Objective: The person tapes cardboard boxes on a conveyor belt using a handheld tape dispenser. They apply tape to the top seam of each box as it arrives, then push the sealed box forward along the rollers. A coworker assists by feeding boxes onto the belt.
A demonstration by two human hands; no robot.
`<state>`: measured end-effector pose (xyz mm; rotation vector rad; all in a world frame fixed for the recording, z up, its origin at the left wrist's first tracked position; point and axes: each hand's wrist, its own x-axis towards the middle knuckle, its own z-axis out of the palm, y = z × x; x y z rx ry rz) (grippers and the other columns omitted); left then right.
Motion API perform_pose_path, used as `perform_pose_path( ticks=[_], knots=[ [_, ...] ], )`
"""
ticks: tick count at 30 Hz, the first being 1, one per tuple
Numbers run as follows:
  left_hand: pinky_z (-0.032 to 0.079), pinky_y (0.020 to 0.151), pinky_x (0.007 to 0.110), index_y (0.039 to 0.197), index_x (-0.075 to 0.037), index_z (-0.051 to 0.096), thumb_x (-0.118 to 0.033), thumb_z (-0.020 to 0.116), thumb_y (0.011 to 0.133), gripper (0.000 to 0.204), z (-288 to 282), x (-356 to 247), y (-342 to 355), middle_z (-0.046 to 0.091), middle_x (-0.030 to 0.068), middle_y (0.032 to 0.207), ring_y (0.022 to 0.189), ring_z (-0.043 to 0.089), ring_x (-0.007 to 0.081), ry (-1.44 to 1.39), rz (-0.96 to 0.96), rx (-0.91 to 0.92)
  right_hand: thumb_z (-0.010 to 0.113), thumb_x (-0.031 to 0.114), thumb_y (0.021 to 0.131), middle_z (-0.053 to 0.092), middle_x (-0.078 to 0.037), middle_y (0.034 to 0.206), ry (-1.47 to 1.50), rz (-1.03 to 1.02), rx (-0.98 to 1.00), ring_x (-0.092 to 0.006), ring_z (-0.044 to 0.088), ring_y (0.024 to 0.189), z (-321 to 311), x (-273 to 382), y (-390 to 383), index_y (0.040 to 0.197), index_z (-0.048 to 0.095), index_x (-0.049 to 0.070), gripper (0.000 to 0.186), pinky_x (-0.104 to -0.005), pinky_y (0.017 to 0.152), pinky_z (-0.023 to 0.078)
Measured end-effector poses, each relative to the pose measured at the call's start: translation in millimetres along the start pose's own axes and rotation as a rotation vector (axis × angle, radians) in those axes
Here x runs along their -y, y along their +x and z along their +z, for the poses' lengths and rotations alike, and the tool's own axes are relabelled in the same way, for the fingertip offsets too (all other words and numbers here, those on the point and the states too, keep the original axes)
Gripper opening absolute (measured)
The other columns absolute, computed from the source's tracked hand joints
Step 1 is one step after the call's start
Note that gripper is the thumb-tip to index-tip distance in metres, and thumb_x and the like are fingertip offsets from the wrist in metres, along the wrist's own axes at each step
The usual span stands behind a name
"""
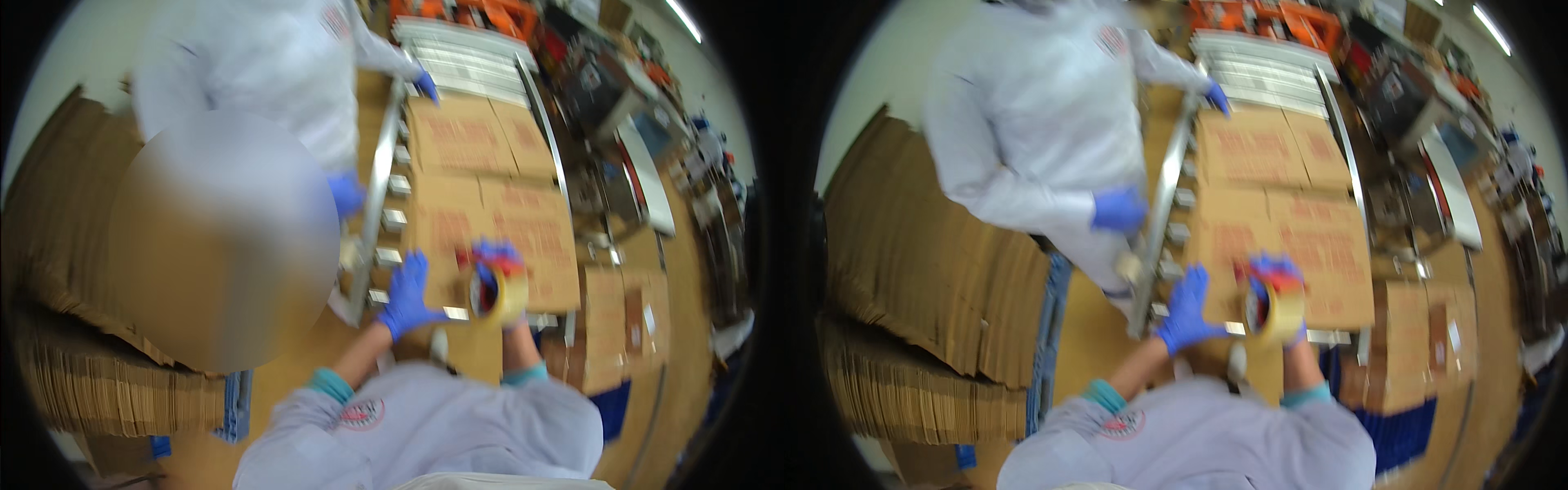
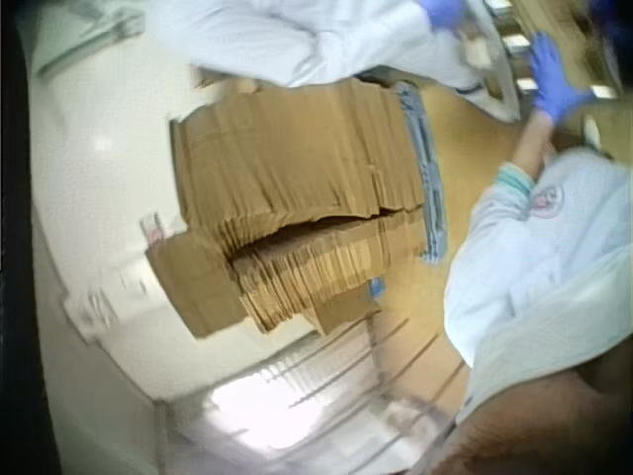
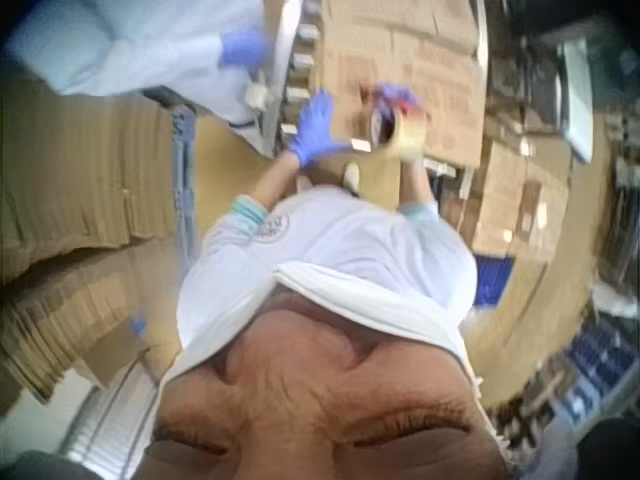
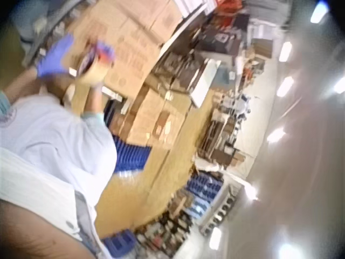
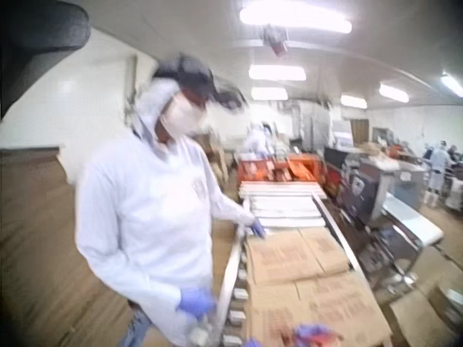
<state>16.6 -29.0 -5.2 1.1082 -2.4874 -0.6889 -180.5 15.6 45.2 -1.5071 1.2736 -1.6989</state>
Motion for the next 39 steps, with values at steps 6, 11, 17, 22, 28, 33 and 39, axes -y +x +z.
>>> perform_pose_path(
  ticks=[6, 11, 17, 22, 28, 33, 39],
  knots=[
    [0.008, 0.106, 0.053, 0.136, 0.006, 0.012, -0.055, 0.075, 0.050, 0.123, 9, -9, -10, 0.007, 0.0284, 0.142, 0.134, 0.004, 0.0389, 0.088, -0.083, -0.061, 0.066, -0.001, 0.074, 0.059, -0.012, 0.107, 0.127, -0.244, -0.042, -0.0239, 0.053, 0.109, 22, 16, 74, 0.099, 0.054, 0.004, 0.028, -0.0394, 0.103, 0.032],
    [0.009, 0.105, 0.054, 0.135, 0.008, 0.014, -0.056, 0.076, 0.047, 0.125, 6, -1, -7, 0.010, 0.0280, 0.141, 0.134, 0.004, 0.0382, 0.012, -0.101, -0.056, 0.066, -0.006, 0.072, 0.061, -0.013, 0.093, 0.144, -0.007, -0.045, -0.0217, 0.058, 0.096, 54, -41, 92, 0.092, 0.057, 0.001, 0.023, -0.0323, 0.079, 0.053],
    [0.010, 0.105, 0.055, 0.135, 0.006, 0.015, -0.059, 0.074, 0.049, 0.123, 9, -2, -6, 0.012, 0.0255, 0.142, 0.134, 0.006, 0.0381, 0.074, -0.131, -0.064, 0.046, 0.016, 0.088, 0.063, -0.015, 0.082, 0.696, 0.640, -0.032, -0.0222, 0.063, 0.071, 50, -90, 102, 0.088, 0.057, 0.001, 0.019, -0.0314, 0.059, 0.053],
    [0.004, 0.105, 0.055, 0.136, 0.006, 0.015, -0.058, 0.070, 0.054, 0.118, 14, 2, -8, 0.009, 0.0251, 0.143, 0.136, 0.002, 0.0361, 0.075, -0.118, -0.097, 0.058, 0.011, 0.084, 0.062, -0.011, 0.085, 0.504, 0.673, -0.020, -0.0176, 0.062, 0.082, 49, -39, 0, 0.092, 0.056, 0.001, 0.013, -0.0302, 0.072, 0.054],
    [0.003, 0.104, 0.056, 0.136, 0.008, 0.013, -0.061, 0.070, 0.052, 0.122, 19, -3, -7, 0.008, 0.0249, 0.144, 0.135, 0.001, 0.0367, 0.108, -0.121, -0.102, 0.047, 0.026, 0.089, 0.063, -0.011, 0.087, 0.402, 0.698, 0.297, -0.0185, 0.062, 0.076, 29, -10, 33, 0.101, 0.055, 0.002, 0.029, -0.0278, 0.062, 0.052],
    [0.002, 0.103, 0.059, 0.138, 0.004, 0.003, -0.064, 0.069, 0.051, 0.129, 11, -13, -4, 0.004, 0.0238, 0.145, 0.136, 0.000, 0.0350, 0.238, -0.163, 0.016, 0.054, 0.022, 0.085, 0.062, -0.017, 0.098, 0.758, 1.130, 0.331, -0.0254, 0.063, 0.076, 20, -46, 69, 0.104, 0.056, -0.001, 0.031, -0.0334, 0.061, 0.052],
    [0.004, 0.103, 0.058, 0.138, 0.000, 0.015, -0.030, 0.078, 0.059, 0.105, -7, -8, -12, 0.007, 0.0220, 0.145, 0.136, -0.002, 0.0361, 0.404, -0.036, 0.032, 0.059, 0.024, 0.082, 0.060, -0.015, 0.096, 0.871, 0.237, 0.198, -0.0286, 0.059, 0.093, -18, -15, -6, 0.099, 0.056, -0.001, 0.030, -0.0402, 0.085, 0.046]
  ],
)
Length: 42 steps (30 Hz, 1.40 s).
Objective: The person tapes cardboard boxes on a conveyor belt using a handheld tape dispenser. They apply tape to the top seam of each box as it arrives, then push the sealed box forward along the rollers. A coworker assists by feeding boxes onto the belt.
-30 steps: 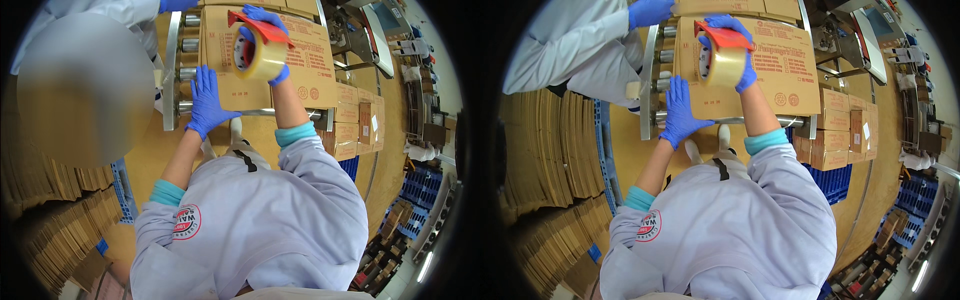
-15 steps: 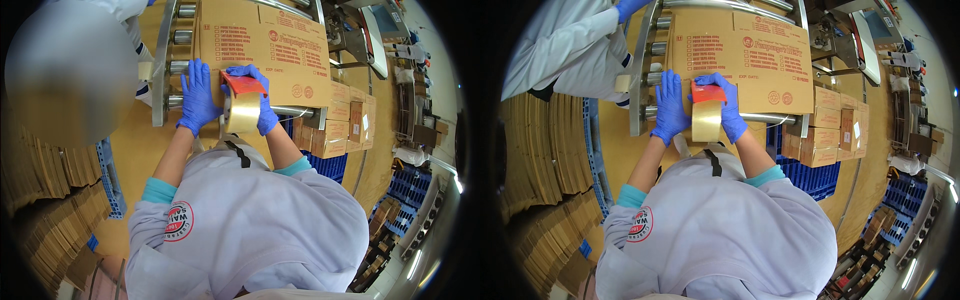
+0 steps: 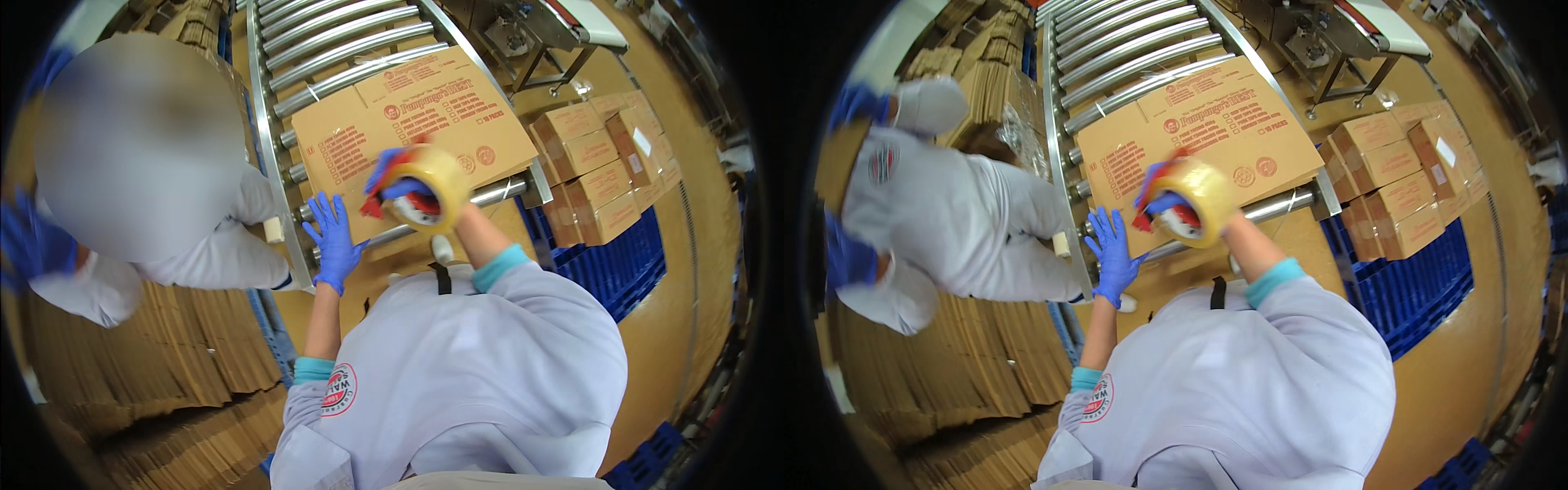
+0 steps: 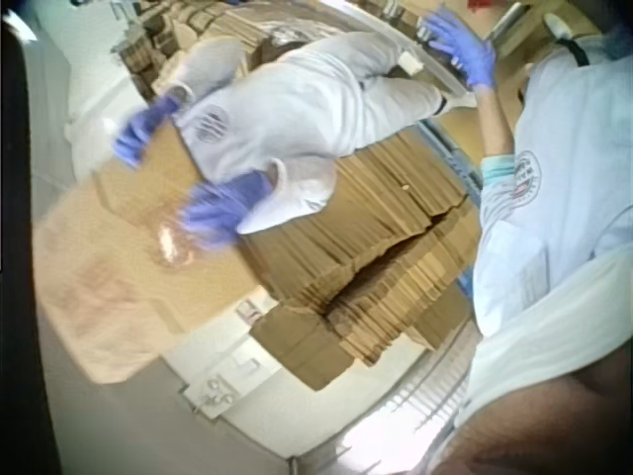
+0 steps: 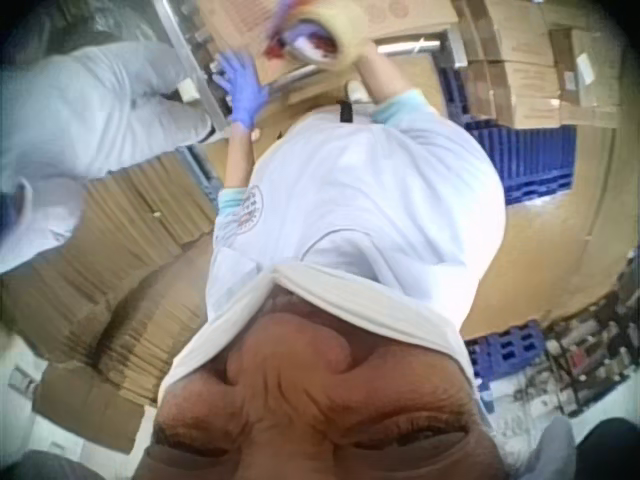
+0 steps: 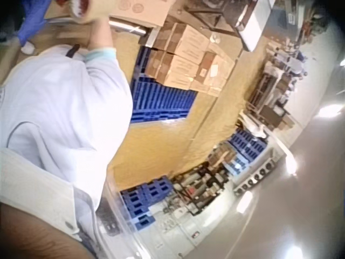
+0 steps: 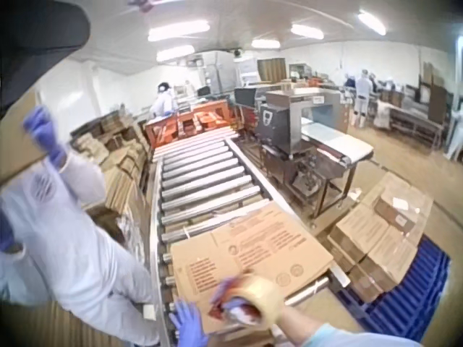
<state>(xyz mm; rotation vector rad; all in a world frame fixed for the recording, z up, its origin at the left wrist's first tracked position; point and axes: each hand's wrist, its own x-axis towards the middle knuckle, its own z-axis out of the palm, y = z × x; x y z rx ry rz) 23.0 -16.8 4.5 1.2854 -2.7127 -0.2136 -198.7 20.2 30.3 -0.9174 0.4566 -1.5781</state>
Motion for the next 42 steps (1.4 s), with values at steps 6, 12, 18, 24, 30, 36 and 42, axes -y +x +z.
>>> perform_pose_path(
  ticks=[6, 12, 18, 24, 30, 36, 42],
  knots=[
    [0.021, 0.106, 0.040, 0.118, 0.002, 0.052, -0.015, 0.064, 0.075, 0.048, -101, 9, 16, 0.052, 0.0180, 0.121, 0.125, 0.037, 0.0299, -0.675, 0.165, -0.389, 0.067, 0.022, 0.070, 0.059, -0.016, 0.097, -0.291, -0.664, -0.418, -0.0319, 0.055, 0.100, -23, 147, -77, 0.092, 0.051, 0.003, 0.033, -0.0433, 0.094, 0.039],
    [0.037, 0.091, 0.032, 0.134, 0.003, 0.028, -0.025, 0.051, 0.089, 0.058, -220, 23, 132, 0.048, 0.0125, 0.114, 0.100, 0.049, 0.0169, -0.967, -0.001, -0.945, 0.071, 0.031, 0.069, 0.058, -0.015, 0.095, -0.478, -0.924, -0.354, -0.0304, 0.055, 0.097, -54, 199, -133, 0.090, 0.049, 0.007, 0.039, -0.0522, 0.100, 0.031],
    [0.019, 0.107, 0.037, 0.136, 0.006, -0.006, -0.046, 0.059, 0.081, 0.100, -123, 96, 224, 0.007, 0.0263, 0.143, 0.132, 0.016, 0.0338, -0.134, -0.347, -0.942, 0.070, 0.018, 0.071, 0.060, -0.015, 0.092, -0.563, -0.504, -0.379, -0.0289, 0.057, 0.095, -53, 167, -101, 0.091, 0.055, 0.001, 0.030, -0.0419, 0.093, 0.041],
    [0.001, 0.094, 0.069, 0.139, 0.003, 0.006, -0.067, 0.071, 0.044, 0.135, 0, -97, 129, -0.003, 0.0213, 0.146, 0.132, -0.011, 0.0436, 0.020, -0.031, 0.362, 0.072, -0.002, 0.067, 0.060, -0.007, 0.097, -0.652, -0.352, -0.369, -0.0199, 0.056, 0.100, -44, 145, -15, 0.096, 0.057, 0.004, 0.033, -0.0325, 0.090, 0.044],
    [0.007, 0.100, 0.063, 0.137, 0.004, 0.018, -0.067, 0.069, 0.046, 0.126, 19, -100, 92, 0.016, 0.0201, 0.144, 0.135, 0.008, 0.0363, -0.099, 0.066, 0.037, 0.057, 0.001, 0.079, 0.060, -0.012, 0.092, -0.263, -0.155, -0.279, -0.0236, 0.062, 0.084, -80, 88, 84, 0.095, 0.057, 0.001, 0.016, -0.0345, 0.070, 0.055],
    [0.005, 0.099, 0.064, 0.135, 0.007, 0.022, -0.070, 0.063, 0.051, 0.120, 14, -106, 96, 0.020, 0.0198, 0.143, 0.135, 0.013, 0.0333, 0.000, 0.023, 0.003, 0.052, 0.015, 0.087, 0.061, -0.009, 0.090, -0.198, 0.179, -0.339, -0.0198, 0.064, 0.081, -144, 54, 109, 0.090, 0.056, 0.005, 0.012, -0.0300, 0.066, 0.055],
    [0.002, 0.099, 0.065, 0.133, 0.006, 0.027, -0.071, 0.061, 0.053, 0.117, 14, -108, 91, 0.023, 0.0204, 0.141, 0.134, 0.016, 0.0333, -0.065, -0.019, -0.018, 0.057, 0.009, 0.083, 0.059, -0.007, 0.087, -0.584, 0.211, -0.354, -0.0154, 0.059, 0.084, -89, 51, -20, 0.089, 0.056, 0.003, 0.009, -0.0270, 0.072, 0.051]
  ],
)
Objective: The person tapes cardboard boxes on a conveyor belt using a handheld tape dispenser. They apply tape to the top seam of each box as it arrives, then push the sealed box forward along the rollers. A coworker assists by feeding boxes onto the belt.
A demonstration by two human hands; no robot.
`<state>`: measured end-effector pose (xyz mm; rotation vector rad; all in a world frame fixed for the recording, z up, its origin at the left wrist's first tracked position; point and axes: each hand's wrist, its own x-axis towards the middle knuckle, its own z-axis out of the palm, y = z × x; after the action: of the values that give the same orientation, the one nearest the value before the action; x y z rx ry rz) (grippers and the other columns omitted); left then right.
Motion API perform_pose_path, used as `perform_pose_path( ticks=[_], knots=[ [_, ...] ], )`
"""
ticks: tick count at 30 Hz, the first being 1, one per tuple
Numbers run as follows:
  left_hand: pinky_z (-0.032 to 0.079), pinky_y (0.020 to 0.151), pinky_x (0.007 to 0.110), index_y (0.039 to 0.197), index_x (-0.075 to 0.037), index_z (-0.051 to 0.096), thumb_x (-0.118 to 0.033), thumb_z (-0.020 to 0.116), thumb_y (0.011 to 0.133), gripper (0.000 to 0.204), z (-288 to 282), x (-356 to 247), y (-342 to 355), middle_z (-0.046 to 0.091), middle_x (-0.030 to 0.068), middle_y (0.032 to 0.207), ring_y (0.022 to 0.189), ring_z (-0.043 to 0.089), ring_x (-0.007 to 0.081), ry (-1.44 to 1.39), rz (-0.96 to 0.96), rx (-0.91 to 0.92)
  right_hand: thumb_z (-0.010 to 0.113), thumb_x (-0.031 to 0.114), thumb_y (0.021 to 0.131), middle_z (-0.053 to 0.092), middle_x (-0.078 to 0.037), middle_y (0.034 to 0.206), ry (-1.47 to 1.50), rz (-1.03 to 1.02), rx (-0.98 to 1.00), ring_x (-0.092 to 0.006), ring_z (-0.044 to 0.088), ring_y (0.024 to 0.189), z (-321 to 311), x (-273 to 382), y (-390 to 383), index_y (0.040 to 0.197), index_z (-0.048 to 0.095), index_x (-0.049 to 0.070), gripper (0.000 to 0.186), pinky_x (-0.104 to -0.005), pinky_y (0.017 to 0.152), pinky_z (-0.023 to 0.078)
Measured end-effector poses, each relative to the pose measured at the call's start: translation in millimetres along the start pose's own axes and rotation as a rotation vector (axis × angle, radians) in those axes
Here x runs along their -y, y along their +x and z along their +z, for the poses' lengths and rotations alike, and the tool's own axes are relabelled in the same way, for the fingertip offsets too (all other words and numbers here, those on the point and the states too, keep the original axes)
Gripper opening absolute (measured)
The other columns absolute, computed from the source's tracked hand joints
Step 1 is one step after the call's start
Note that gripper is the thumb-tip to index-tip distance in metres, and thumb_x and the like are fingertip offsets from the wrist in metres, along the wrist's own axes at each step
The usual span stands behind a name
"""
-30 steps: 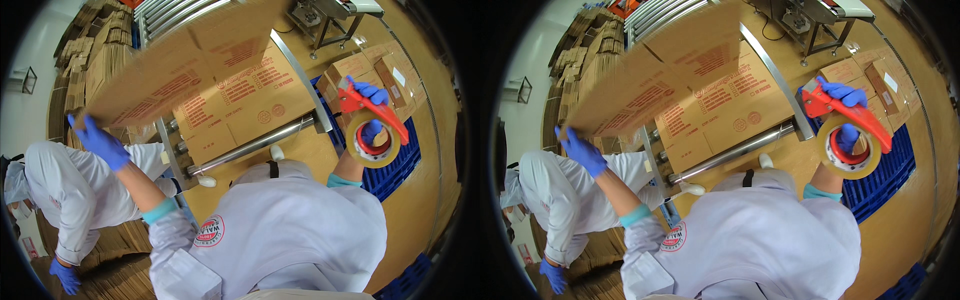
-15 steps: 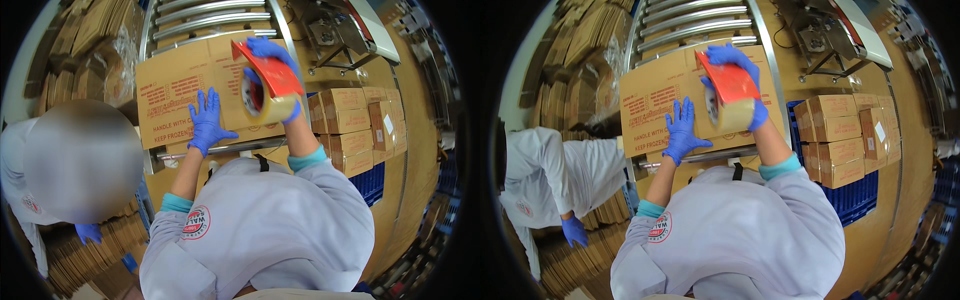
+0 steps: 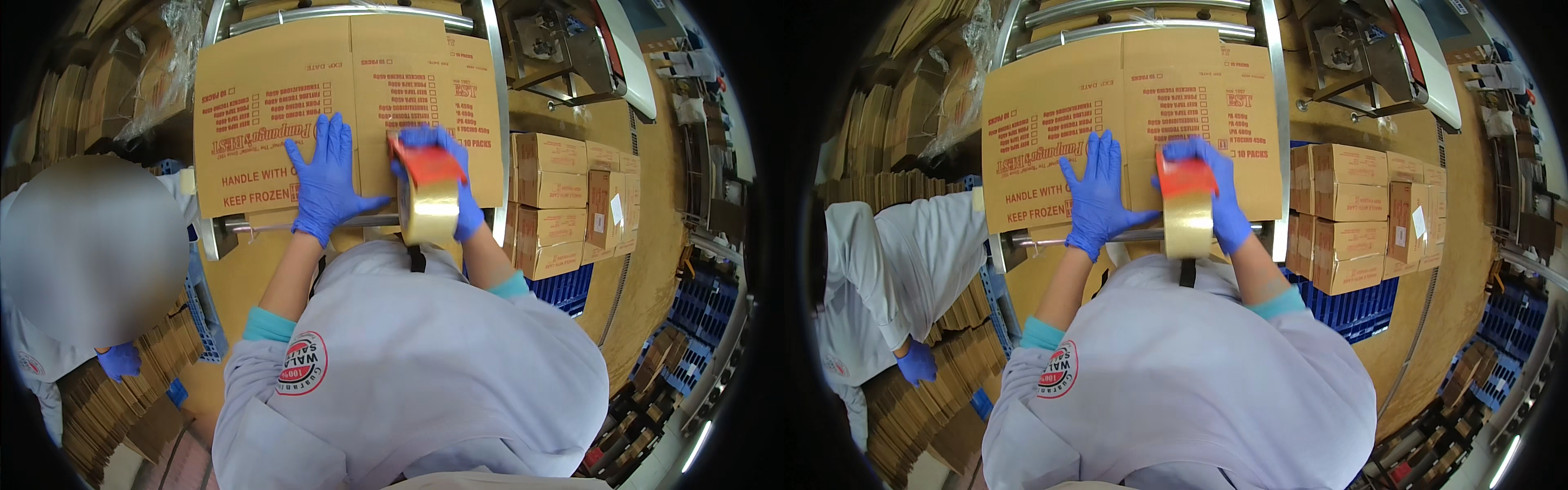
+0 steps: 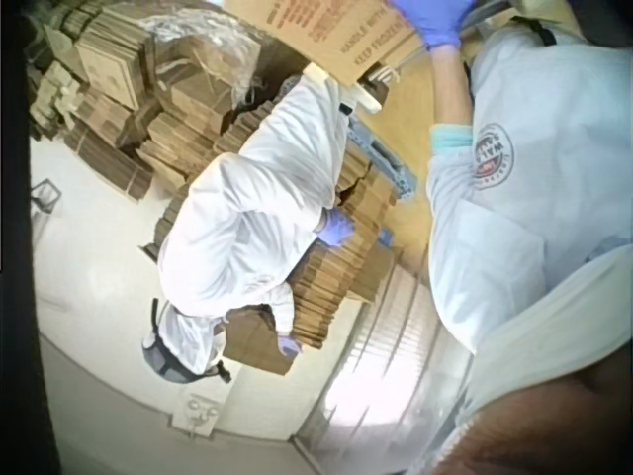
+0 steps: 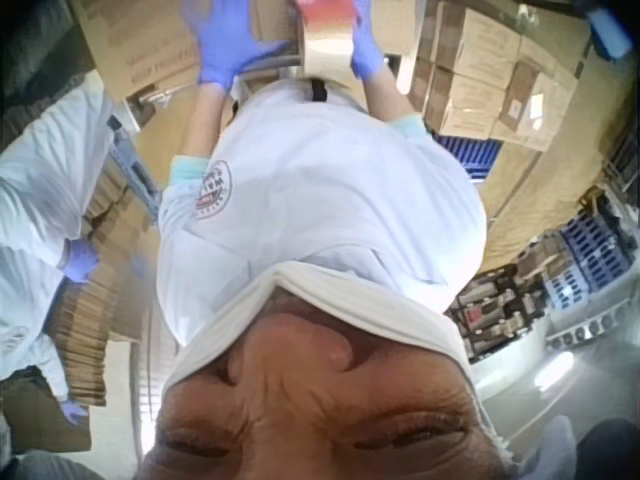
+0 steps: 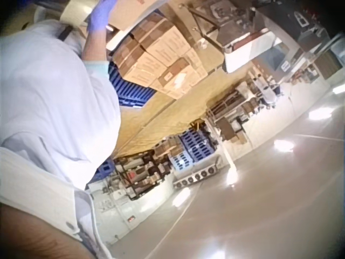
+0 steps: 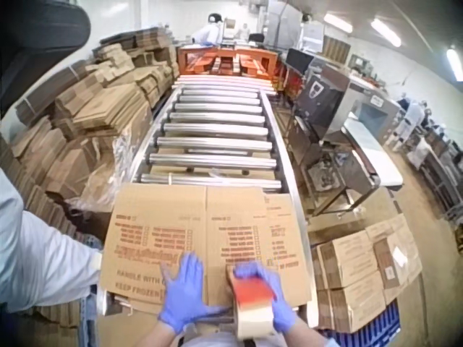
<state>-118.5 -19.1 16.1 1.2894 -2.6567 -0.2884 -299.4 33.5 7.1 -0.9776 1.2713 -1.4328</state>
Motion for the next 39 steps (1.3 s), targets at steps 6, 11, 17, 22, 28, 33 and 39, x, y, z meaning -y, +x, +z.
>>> perform_pose_path(
  ticks=[6, 11, 17, 22, 28, 33, 39],
  knots=[
    [0.000, 0.097, 0.068, 0.133, 0.005, 0.027, -0.071, 0.060, 0.052, 0.116, -2, 1, 2, 0.025, 0.0211, 0.140, 0.134, 0.016, 0.0334, 0.044, 0.071, -0.003, 0.051, 0.025, 0.088, 0.061, -0.012, 0.087, 0.564, 0.432, 0.368, -0.0255, 0.061, 0.076, -16, 55, 48, 0.101, 0.054, 0.002, 0.026, -0.0341, 0.065, 0.052],
    [-0.003, 0.096, 0.068, 0.135, 0.006, 0.021, -0.077, 0.056, 0.053, 0.122, 12, 16, 4, 0.019, 0.0217, 0.143, 0.135, 0.009, 0.0341, 0.147, 0.109, 0.031, 0.062, 0.022, 0.077, 0.063, -0.010, 0.089, 0.715, 0.421, 0.389, -0.0202, 0.062, 0.083, -16, 41, 52, 0.095, 0.060, 0.006, 0.024, -0.0336, 0.068, 0.051],
    [-0.003, 0.096, 0.068, 0.137, 0.003, 0.022, -0.072, 0.057, 0.057, 0.115, -2, 41, 99, 0.014, 0.0187, 0.145, 0.136, 0.004, 0.0330, 0.251, 0.210, -0.100, 0.072, 0.007, 0.061, 0.061, -0.015, 0.078, 0.514, -0.081, 0.444, -0.0297, 0.062, 0.082, -25, 52, -14, 0.087, 0.057, -0.003, 0.032, -0.0397, 0.074, 0.049],
    [-0.001, 0.096, 0.069, 0.137, -0.001, 0.025, -0.061, 0.058, 0.067, 0.099, -42, 27, 146, 0.011, 0.0159, 0.146, 0.136, 0.000, 0.0329, 0.152, 0.060, -0.423, 0.068, 0.009, 0.062, 0.062, -0.017, 0.079, 0.611, 0.027, 0.476, -0.0329, 0.062, 0.080, -28, 42, -17, 0.085, 0.056, -0.004, 0.029, -0.0437, 0.079, 0.049],
    [0.005, 0.102, 0.061, 0.138, -0.008, 0.028, -0.044, 0.058, 0.078, 0.076, -52, 59, 19, 0.014, 0.0191, 0.145, 0.135, 0.009, 0.0346, -0.039, -0.024, -0.184, 0.067, 0.019, 0.068, 0.061, -0.018, 0.086, 0.538, 0.017, 0.454, -0.0357, 0.060, 0.085, 27, 11, 1, 0.091, 0.053, -0.002, 0.034, -0.0530, 0.082, 0.045],
    [0.039, 0.095, 0.030, 0.127, -0.017, 0.049, -0.027, 0.059, 0.082, 0.047, -115, 157, -153, 0.055, 0.0165, 0.119, 0.108, 0.054, 0.0282, -0.717, -0.228, -0.306, 0.067, 0.019, 0.068, 0.061, -0.018, 0.086, 0.523, 0.146, 0.626, -0.0357, 0.060, 0.085, 123, 2, 26, 0.091, 0.053, -0.002, 0.035, -0.0531, 0.082, 0.045],
    [0.044, 0.086, 0.030, 0.093, 0.001, 0.062, -0.019, 0.062, 0.077, 0.026, -262, 153, -363, 0.059, 0.0106, 0.099, 0.095, 0.057, 0.0179, -0.732, -0.492, -1.353, 0.067, 0.020, 0.068, 0.061, -0.018, 0.086, 0.571, 0.235, 0.687, -0.0357, 0.060, 0.085, 174, -8, 36, 0.092, 0.053, -0.002, 0.035, -0.0533, 0.083, 0.045]
  ],
)
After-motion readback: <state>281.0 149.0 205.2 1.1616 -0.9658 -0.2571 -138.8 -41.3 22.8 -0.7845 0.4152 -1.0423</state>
